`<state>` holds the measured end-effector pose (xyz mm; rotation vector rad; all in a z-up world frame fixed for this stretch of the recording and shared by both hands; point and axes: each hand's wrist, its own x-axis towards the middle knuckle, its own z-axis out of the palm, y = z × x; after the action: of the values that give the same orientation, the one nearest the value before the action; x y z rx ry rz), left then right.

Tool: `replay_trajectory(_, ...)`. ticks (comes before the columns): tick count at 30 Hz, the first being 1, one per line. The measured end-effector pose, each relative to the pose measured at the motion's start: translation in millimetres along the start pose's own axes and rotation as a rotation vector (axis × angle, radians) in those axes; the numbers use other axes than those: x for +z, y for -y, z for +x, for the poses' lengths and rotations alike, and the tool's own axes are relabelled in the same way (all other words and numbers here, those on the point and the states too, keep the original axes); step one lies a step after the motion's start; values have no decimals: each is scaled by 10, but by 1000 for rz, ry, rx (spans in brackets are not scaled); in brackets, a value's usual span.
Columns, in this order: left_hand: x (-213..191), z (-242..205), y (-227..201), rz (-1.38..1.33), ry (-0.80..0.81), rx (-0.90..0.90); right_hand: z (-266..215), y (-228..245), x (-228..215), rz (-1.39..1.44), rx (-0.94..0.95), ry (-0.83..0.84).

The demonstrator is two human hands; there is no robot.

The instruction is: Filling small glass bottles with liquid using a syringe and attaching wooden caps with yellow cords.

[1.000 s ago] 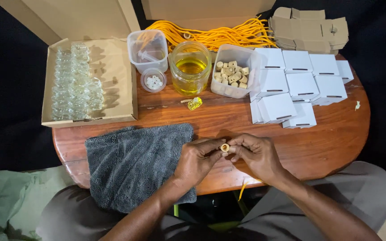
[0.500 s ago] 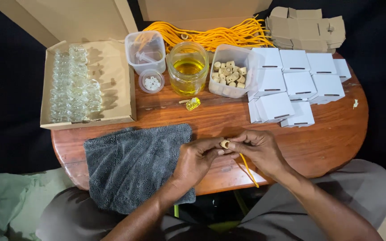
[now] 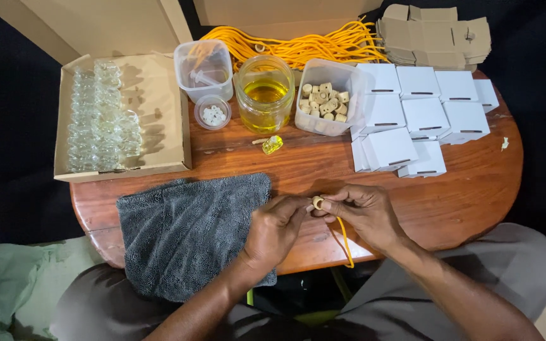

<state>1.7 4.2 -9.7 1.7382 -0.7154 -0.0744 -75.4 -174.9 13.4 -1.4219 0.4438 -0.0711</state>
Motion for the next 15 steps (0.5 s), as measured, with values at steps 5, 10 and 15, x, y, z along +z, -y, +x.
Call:
replay_trajectory(5, -65, 36, -117, 105, 20, 149, -4, -12, -22, -22, 33, -10)
replay_trajectory(10, -44, -1, -72, 283, 13, 287, -3, 13, -29, -18, 26, -16)
replay_trajectory(15, -72, -9, -72, 344, 75, 291, 11, -1, -54, -23, 41, -4)
